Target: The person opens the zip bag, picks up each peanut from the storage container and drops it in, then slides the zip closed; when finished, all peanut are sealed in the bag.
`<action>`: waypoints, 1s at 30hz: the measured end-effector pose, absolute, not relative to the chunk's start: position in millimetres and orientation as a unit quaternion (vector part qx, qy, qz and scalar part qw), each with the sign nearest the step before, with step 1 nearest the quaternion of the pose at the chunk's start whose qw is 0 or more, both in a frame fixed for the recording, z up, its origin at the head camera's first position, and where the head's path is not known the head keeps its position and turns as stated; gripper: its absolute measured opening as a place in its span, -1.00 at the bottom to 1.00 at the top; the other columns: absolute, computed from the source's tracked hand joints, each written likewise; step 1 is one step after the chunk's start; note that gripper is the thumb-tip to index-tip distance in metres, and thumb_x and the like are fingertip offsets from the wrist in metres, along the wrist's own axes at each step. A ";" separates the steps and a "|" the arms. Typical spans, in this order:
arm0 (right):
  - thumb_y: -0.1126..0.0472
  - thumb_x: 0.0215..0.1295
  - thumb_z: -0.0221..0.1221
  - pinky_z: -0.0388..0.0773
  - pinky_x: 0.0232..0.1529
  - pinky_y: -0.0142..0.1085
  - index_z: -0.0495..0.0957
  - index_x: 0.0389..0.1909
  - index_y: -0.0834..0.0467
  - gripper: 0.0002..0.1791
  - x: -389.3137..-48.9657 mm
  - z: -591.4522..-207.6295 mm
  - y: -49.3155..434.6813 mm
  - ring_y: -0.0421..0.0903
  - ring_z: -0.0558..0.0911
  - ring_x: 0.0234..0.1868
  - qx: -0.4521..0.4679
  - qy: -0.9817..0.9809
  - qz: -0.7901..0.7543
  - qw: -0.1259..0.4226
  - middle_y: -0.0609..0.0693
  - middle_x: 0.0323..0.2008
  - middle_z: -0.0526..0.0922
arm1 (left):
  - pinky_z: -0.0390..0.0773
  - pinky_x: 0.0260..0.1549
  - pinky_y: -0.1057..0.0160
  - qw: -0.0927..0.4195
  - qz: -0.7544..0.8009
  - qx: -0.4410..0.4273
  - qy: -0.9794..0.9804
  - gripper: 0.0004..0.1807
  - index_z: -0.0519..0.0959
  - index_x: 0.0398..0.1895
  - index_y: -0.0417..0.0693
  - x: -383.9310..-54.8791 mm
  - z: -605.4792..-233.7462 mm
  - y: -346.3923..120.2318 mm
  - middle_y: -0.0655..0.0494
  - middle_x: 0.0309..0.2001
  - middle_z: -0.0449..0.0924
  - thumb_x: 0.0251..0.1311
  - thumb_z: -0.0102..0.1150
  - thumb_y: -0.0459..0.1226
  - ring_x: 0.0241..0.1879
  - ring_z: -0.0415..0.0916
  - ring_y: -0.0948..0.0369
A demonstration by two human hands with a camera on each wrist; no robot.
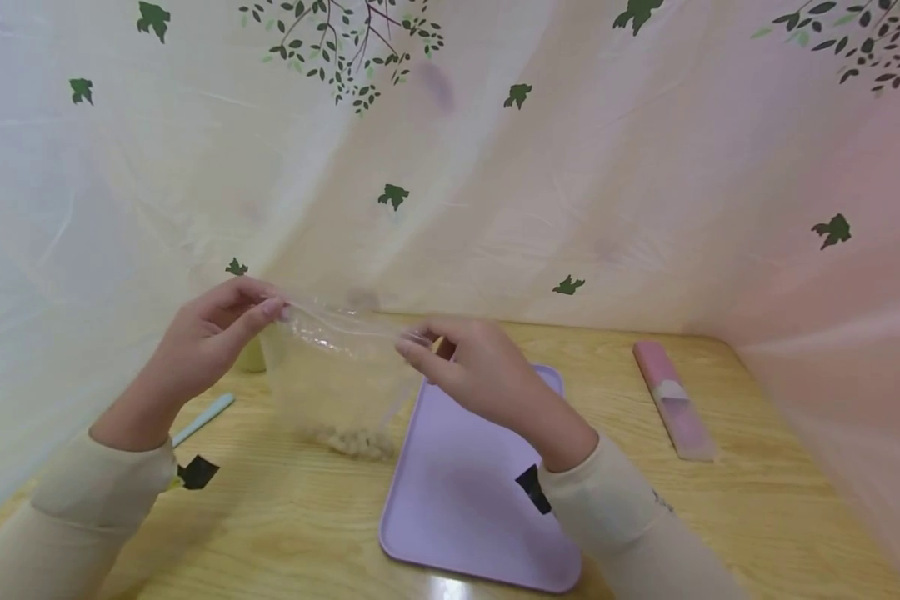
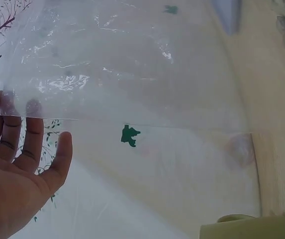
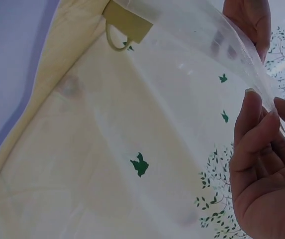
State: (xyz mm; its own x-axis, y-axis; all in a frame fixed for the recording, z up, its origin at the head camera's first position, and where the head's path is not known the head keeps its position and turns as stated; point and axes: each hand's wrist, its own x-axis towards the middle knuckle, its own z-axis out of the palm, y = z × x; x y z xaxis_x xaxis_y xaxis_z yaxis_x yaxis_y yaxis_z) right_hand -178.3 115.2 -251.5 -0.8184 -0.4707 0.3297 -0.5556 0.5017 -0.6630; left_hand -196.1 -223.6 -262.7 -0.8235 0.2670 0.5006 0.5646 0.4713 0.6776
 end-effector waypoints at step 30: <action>0.09 0.51 0.30 0.67 -0.23 -0.29 0.75 -0.20 -0.04 -0.91 -181.0 -256.8 89.3 -0.34 0.65 -0.30 0.374 -0.859 0.323 0.136 -0.24 -0.37 0.74 | 0.59 0.06 0.35 0.145 -0.449 -0.338 -0.814 -0.87 0.72 -0.07 0.07 -201.8 -272.4 -204.2 0.19 -0.13 0.68 0.48 0.26 -0.34 -0.05 0.62 0.29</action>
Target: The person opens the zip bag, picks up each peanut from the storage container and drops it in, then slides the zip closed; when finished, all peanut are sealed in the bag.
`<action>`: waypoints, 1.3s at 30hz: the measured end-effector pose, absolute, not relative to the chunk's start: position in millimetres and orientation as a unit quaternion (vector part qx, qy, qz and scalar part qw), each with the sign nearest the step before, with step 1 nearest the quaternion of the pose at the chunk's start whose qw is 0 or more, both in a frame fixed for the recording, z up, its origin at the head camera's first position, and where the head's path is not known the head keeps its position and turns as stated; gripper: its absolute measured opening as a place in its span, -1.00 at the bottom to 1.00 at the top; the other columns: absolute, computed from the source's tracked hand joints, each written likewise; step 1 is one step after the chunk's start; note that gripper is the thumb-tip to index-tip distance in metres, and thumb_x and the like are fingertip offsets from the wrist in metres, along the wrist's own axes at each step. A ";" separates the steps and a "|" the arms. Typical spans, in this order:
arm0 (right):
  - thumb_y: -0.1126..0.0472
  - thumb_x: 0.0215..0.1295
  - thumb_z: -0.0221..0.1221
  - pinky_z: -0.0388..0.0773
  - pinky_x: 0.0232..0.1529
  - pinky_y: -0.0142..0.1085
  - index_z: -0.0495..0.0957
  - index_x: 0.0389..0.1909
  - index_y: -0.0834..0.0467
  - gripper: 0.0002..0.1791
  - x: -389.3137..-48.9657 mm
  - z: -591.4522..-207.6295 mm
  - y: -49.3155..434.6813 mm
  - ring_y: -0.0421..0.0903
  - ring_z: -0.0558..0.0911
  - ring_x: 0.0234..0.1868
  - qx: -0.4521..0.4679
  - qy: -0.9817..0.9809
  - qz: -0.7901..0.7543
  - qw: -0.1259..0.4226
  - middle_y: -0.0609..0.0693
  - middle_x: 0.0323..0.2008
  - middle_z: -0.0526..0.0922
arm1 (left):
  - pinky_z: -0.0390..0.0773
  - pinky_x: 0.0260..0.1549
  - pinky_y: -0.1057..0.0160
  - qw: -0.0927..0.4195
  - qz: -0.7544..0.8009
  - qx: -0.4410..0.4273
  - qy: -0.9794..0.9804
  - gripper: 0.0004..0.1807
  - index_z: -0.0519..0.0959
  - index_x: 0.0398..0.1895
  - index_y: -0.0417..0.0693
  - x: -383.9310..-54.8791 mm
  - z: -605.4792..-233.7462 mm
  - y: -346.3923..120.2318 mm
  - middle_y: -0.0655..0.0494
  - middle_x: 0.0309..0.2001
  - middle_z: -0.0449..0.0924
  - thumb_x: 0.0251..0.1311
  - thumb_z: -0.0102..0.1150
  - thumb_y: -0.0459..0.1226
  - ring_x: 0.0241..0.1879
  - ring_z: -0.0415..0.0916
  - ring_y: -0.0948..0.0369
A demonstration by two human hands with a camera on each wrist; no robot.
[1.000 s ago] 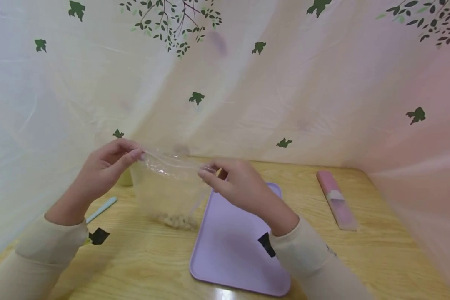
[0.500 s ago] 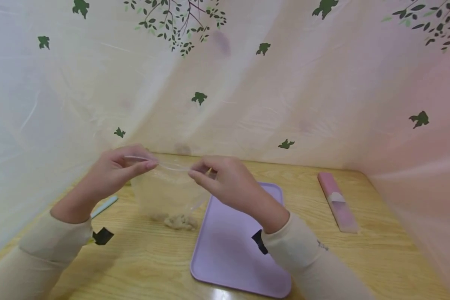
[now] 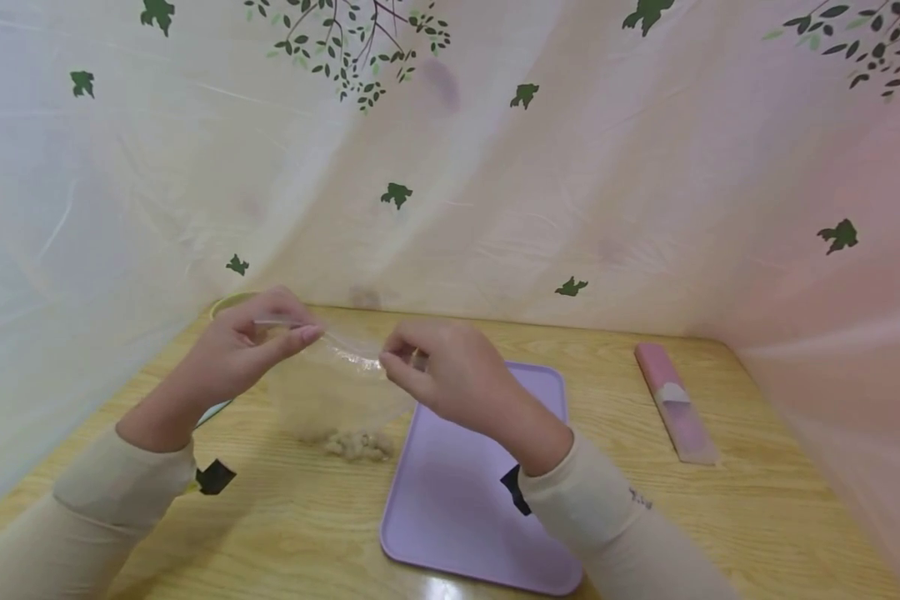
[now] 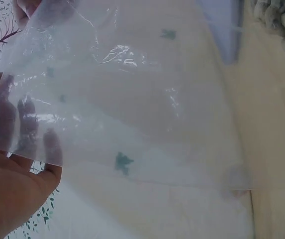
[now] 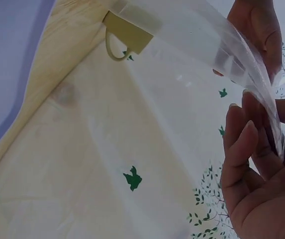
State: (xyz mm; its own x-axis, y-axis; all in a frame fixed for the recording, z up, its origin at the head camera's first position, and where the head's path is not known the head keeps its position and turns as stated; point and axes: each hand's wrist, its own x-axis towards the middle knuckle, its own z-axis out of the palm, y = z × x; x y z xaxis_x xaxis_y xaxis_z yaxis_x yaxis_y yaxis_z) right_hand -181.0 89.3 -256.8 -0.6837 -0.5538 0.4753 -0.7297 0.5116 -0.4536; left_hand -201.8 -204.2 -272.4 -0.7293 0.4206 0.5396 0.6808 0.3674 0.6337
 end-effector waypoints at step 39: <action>0.16 0.52 0.29 0.65 -0.31 -0.39 0.79 -0.21 0.10 -0.85 -174.4 -254.9 77.6 -0.33 0.61 -0.44 0.415 -0.827 0.322 0.200 -0.14 -0.39 0.79 | 0.60 -0.11 0.33 0.179 -0.414 -0.411 -0.792 -0.85 0.75 -0.15 0.04 -189.4 -268.8 -177.3 0.26 -0.25 0.69 0.40 0.33 -0.41 -0.20 0.59 0.33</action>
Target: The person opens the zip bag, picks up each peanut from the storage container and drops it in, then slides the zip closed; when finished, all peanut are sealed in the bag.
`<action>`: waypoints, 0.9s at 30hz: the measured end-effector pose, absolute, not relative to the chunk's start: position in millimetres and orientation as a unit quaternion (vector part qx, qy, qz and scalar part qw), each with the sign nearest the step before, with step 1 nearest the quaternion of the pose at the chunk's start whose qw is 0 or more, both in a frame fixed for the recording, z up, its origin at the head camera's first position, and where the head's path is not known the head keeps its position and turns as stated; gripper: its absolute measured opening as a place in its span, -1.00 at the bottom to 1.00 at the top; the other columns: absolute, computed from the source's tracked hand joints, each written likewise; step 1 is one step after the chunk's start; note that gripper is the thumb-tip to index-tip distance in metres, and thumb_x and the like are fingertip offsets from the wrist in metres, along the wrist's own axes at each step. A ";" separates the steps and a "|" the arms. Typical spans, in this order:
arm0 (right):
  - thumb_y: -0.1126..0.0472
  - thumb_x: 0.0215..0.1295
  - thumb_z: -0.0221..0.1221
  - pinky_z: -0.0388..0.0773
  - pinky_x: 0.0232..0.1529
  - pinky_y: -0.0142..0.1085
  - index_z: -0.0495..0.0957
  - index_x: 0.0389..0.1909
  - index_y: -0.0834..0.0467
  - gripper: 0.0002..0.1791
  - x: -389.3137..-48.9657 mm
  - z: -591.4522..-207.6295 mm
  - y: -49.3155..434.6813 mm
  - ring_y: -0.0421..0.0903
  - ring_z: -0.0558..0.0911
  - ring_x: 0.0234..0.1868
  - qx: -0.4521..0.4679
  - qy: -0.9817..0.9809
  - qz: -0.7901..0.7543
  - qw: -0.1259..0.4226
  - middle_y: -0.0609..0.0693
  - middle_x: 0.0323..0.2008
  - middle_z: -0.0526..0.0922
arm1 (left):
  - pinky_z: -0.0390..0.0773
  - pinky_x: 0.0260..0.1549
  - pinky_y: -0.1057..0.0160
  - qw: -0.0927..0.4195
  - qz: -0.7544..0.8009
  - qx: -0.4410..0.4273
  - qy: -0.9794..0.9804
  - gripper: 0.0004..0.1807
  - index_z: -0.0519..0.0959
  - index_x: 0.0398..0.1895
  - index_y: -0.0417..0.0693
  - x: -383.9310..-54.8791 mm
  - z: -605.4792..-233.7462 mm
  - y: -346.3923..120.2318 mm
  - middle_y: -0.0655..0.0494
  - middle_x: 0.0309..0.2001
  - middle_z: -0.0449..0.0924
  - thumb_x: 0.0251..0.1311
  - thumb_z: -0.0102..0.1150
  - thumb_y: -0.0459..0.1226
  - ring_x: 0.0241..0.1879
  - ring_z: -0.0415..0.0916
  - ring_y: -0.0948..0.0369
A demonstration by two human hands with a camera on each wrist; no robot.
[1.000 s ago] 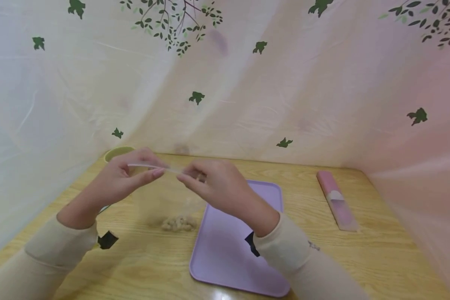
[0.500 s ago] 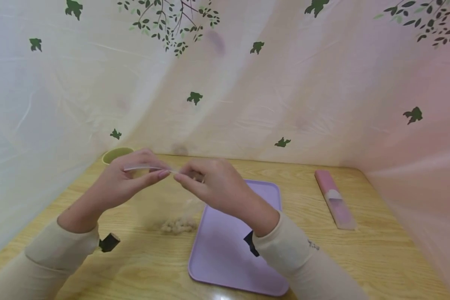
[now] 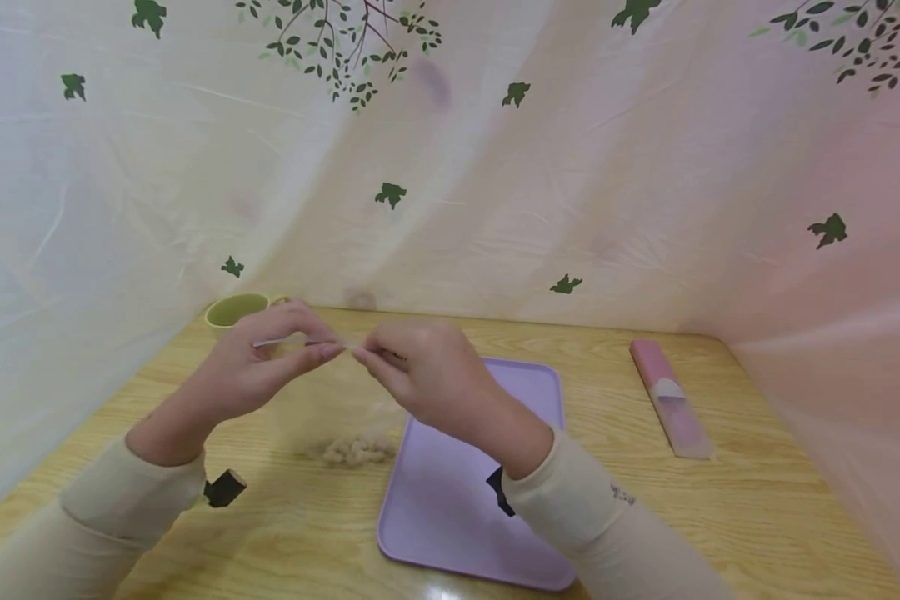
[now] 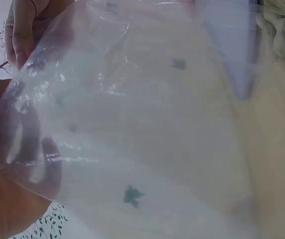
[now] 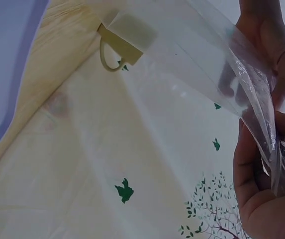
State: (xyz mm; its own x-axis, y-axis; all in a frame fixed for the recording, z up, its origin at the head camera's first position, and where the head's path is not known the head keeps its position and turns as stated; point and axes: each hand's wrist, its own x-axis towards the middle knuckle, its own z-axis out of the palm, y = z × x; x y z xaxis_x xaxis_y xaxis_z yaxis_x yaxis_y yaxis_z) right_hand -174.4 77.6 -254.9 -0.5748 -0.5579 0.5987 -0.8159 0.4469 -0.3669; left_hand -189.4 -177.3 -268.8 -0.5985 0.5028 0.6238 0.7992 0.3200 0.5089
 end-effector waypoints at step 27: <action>-0.01 0.62 0.17 0.59 0.30 0.07 0.47 0.44 0.12 -0.49 -182.4 -253.9 124.9 0.05 0.50 0.32 0.261 -0.872 0.378 0.171 0.07 0.48 0.39 | 0.70 0.11 -0.11 0.026 -0.406 -0.072 -0.911 0.06 0.16 0.64 0.03 -293.6 -294.3 -208.1 -0.16 0.27 0.62 0.26 0.33 0.34 0.11 0.67 -0.10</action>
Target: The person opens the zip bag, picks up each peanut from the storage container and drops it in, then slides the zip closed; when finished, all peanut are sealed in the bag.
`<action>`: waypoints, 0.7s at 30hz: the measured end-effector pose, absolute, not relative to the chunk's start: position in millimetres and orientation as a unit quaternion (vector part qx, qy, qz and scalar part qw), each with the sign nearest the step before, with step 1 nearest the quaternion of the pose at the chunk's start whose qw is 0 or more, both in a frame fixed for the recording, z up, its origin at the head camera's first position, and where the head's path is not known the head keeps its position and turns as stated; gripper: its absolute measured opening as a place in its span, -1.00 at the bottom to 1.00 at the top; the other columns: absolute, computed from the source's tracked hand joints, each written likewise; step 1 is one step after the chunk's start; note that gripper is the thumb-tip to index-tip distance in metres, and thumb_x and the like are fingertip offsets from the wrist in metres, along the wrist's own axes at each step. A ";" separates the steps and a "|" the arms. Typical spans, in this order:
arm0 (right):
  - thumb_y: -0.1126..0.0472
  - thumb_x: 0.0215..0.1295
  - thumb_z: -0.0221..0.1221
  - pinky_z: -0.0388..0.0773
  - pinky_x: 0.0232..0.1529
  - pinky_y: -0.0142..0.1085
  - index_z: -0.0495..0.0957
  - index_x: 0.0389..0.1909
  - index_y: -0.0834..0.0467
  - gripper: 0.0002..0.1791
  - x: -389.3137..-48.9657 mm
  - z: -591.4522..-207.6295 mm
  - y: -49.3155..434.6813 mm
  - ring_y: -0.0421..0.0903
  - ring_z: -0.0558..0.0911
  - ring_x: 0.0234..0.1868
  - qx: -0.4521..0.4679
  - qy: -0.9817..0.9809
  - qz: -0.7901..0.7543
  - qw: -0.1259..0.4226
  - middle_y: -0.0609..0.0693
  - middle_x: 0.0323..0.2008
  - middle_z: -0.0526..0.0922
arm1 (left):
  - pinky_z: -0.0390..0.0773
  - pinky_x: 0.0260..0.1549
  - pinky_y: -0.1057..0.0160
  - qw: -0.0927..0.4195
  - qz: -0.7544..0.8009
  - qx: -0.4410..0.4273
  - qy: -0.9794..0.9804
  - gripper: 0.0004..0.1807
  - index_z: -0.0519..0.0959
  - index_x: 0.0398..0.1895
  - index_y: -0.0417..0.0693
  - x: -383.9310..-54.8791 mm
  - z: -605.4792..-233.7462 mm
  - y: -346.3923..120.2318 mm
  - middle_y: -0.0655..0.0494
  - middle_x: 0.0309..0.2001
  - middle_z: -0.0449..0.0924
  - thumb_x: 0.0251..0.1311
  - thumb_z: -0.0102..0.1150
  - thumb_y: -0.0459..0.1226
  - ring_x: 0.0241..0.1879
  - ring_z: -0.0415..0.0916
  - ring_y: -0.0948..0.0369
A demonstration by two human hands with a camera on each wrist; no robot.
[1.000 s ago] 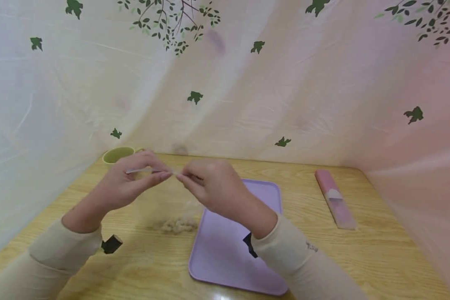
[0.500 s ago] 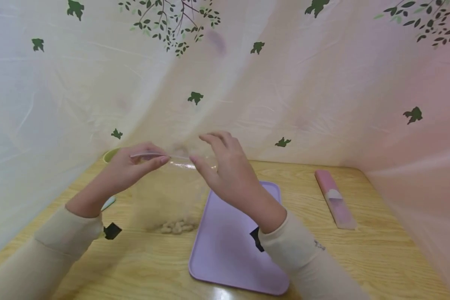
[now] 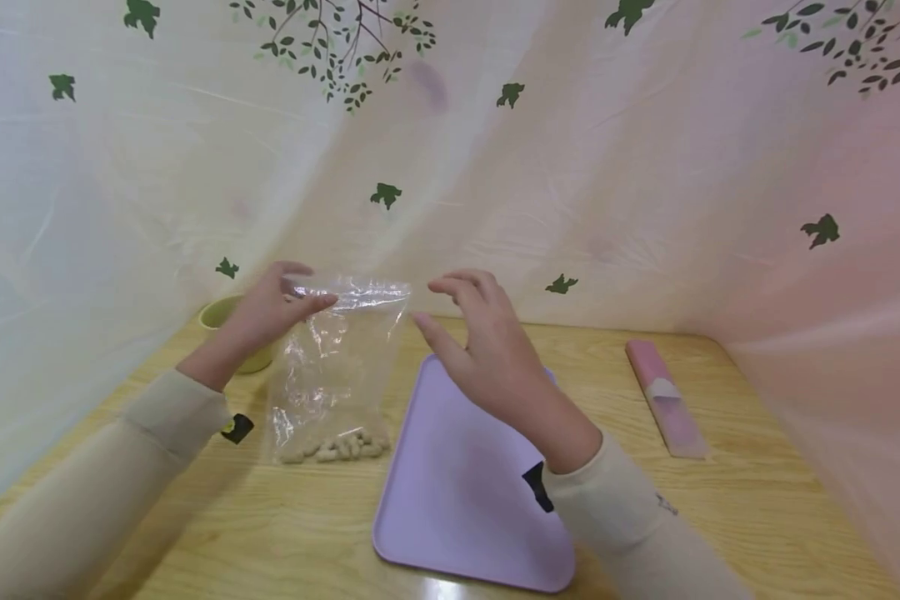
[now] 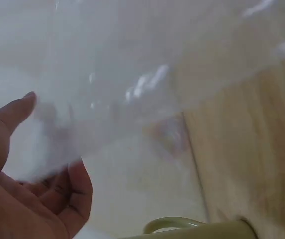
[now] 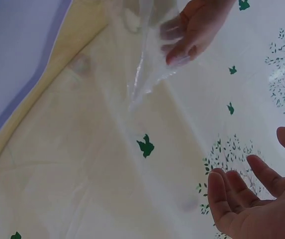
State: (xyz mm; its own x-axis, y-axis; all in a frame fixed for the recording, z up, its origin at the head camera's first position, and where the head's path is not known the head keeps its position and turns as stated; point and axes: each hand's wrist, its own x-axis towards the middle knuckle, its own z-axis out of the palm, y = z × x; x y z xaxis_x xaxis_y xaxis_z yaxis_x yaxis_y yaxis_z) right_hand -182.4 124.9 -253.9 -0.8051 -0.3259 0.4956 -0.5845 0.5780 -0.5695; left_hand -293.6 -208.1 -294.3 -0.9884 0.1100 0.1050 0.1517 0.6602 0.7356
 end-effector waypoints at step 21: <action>-0.01 0.63 0.16 0.54 0.34 0.11 0.44 0.45 0.13 -0.48 -185.7 -263.5 141.8 0.12 0.50 0.36 0.243 -0.892 0.364 0.112 0.11 0.46 0.37 | 0.42 0.43 -0.40 -0.093 -0.129 -0.090 -0.983 0.64 -0.31 0.74 -0.23 -290.2 -354.7 -203.4 -0.51 0.67 -0.11 -0.08 0.56 0.38 0.46 0.33 -0.49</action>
